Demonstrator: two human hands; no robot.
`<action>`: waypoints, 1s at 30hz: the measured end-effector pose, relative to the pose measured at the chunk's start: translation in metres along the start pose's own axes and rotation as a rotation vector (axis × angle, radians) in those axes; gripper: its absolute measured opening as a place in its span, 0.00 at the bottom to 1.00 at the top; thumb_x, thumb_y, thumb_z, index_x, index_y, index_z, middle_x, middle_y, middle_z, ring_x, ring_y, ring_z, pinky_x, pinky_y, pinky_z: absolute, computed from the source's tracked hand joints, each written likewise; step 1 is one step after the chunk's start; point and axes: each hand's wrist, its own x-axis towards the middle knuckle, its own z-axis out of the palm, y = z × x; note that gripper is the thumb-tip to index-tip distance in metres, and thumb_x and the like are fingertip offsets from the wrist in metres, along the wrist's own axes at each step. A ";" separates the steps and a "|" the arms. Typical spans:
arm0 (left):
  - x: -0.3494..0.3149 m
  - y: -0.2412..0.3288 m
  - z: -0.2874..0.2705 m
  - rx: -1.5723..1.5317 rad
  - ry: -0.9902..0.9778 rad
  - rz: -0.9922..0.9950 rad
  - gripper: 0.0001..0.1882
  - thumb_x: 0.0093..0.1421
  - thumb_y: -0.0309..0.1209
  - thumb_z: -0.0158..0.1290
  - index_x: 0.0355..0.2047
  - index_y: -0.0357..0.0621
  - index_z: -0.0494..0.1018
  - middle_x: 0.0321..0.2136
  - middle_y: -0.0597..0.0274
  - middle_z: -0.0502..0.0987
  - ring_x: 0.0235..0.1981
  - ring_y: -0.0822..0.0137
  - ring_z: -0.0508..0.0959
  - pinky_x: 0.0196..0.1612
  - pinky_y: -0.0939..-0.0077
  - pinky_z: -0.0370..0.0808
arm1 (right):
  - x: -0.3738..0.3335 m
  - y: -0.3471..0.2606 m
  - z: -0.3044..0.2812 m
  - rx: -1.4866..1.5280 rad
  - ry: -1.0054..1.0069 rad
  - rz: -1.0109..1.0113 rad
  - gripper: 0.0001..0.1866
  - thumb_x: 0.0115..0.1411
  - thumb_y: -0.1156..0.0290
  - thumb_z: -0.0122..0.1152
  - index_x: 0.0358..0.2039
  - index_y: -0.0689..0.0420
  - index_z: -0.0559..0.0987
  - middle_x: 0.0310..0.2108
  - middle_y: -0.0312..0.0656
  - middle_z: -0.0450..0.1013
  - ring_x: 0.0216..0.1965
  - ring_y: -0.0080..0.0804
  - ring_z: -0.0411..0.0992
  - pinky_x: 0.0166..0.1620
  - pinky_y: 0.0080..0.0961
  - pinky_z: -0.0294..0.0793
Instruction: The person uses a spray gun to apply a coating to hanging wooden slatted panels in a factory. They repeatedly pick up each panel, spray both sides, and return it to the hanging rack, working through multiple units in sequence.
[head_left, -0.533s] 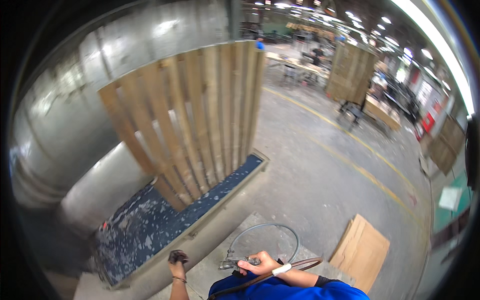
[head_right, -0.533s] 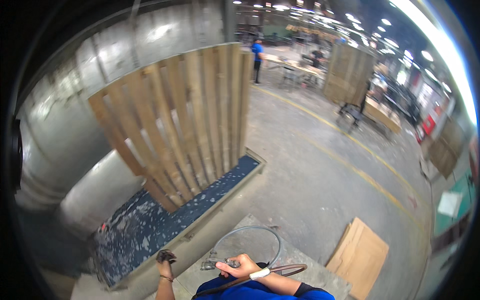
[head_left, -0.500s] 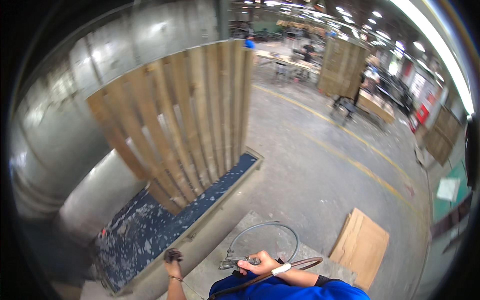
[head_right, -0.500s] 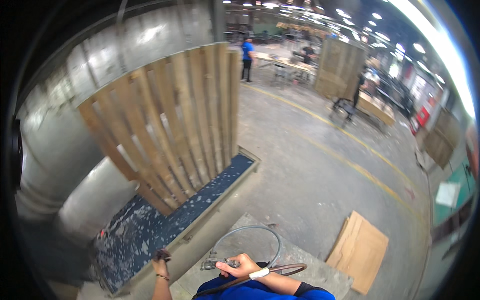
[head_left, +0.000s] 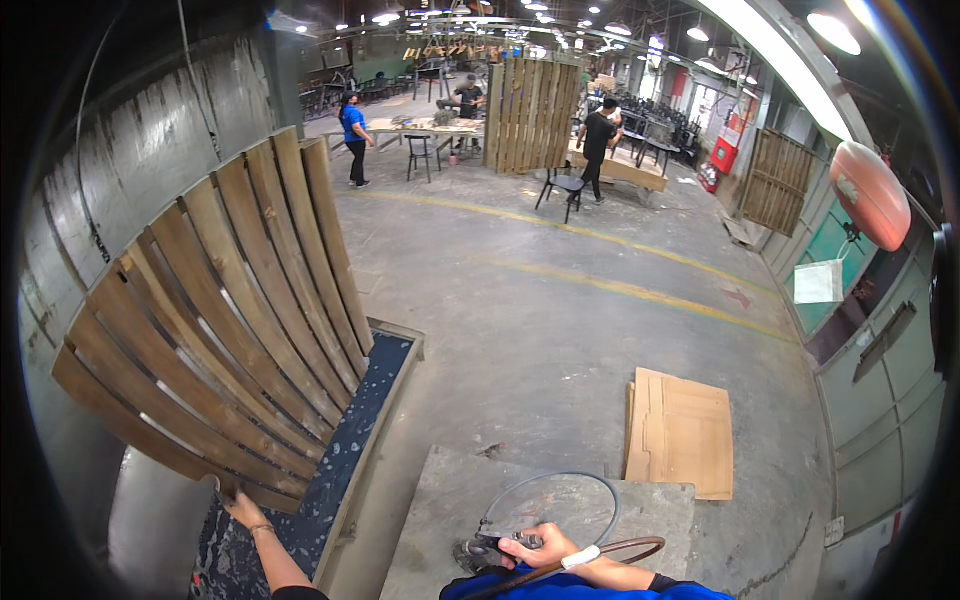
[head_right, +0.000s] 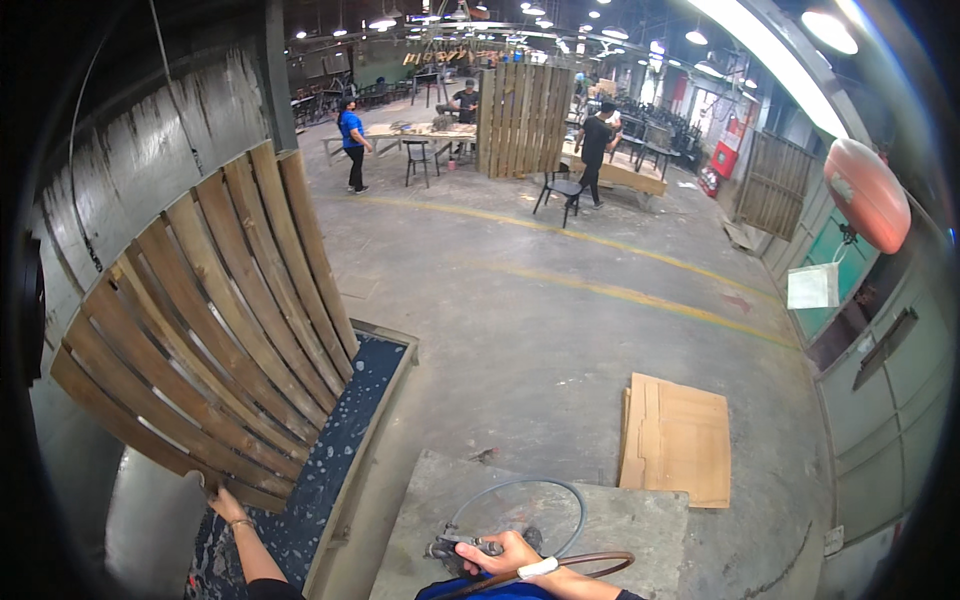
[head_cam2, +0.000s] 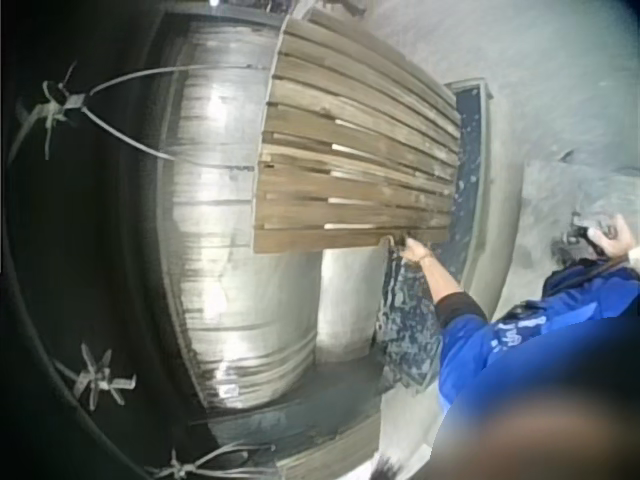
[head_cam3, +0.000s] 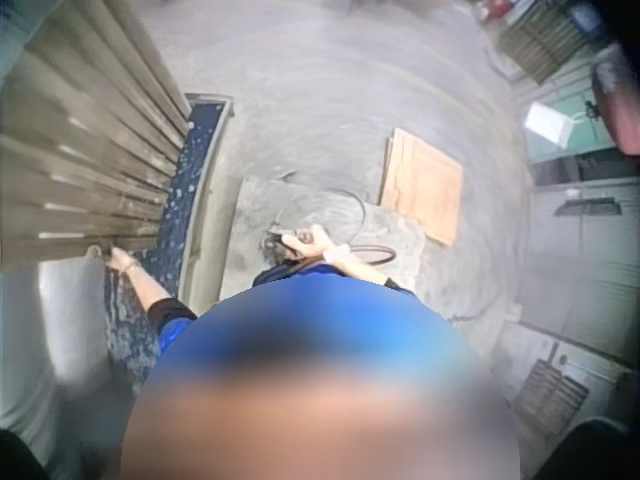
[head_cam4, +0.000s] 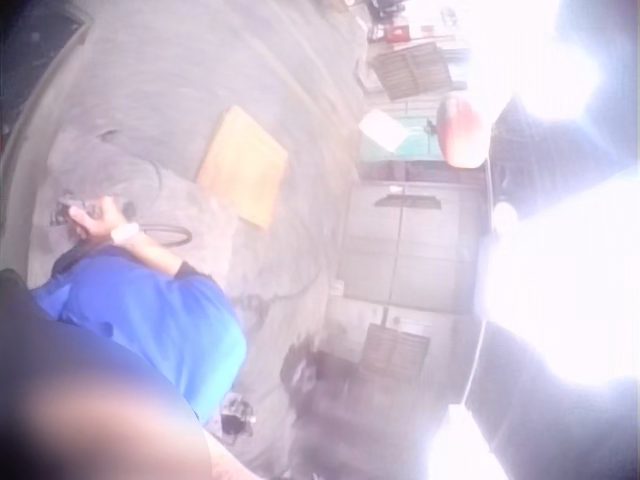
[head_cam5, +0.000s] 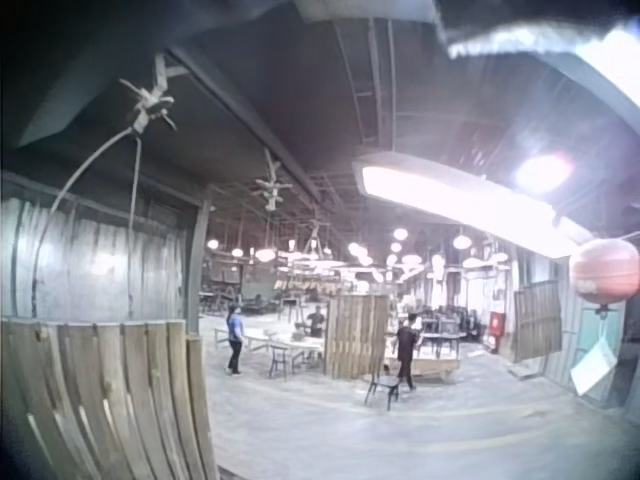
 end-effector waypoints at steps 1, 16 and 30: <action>-0.007 -0.006 -0.002 -0.027 -0.018 -0.030 0.36 0.67 0.31 0.53 0.70 0.29 0.53 0.69 0.45 0.61 0.67 0.52 0.65 0.67 0.60 0.65 | -0.004 0.000 -0.002 0.013 0.016 0.044 0.20 0.69 0.55 0.62 0.29 0.59 0.87 0.23 0.34 0.81 0.29 0.18 0.77 0.39 0.21 0.76; -0.159 0.037 -0.007 -0.066 -0.289 -0.097 0.26 0.65 0.25 0.57 0.61 0.32 0.64 0.57 0.54 0.74 0.56 0.61 0.74 0.61 0.66 0.69 | -0.022 0.009 -0.066 -0.055 -0.067 -0.034 0.21 0.69 0.53 0.62 0.28 0.58 0.87 0.25 0.33 0.82 0.31 0.18 0.77 0.40 0.20 0.76; -0.326 0.082 0.020 -0.083 -0.217 -0.029 0.36 0.63 0.27 0.59 0.69 0.34 0.56 0.64 0.47 0.67 0.63 0.54 0.69 0.64 0.61 0.68 | -0.073 0.076 -0.213 0.040 0.000 -0.086 0.25 0.66 0.46 0.63 0.27 0.56 0.87 0.22 0.34 0.82 0.28 0.21 0.79 0.37 0.22 0.77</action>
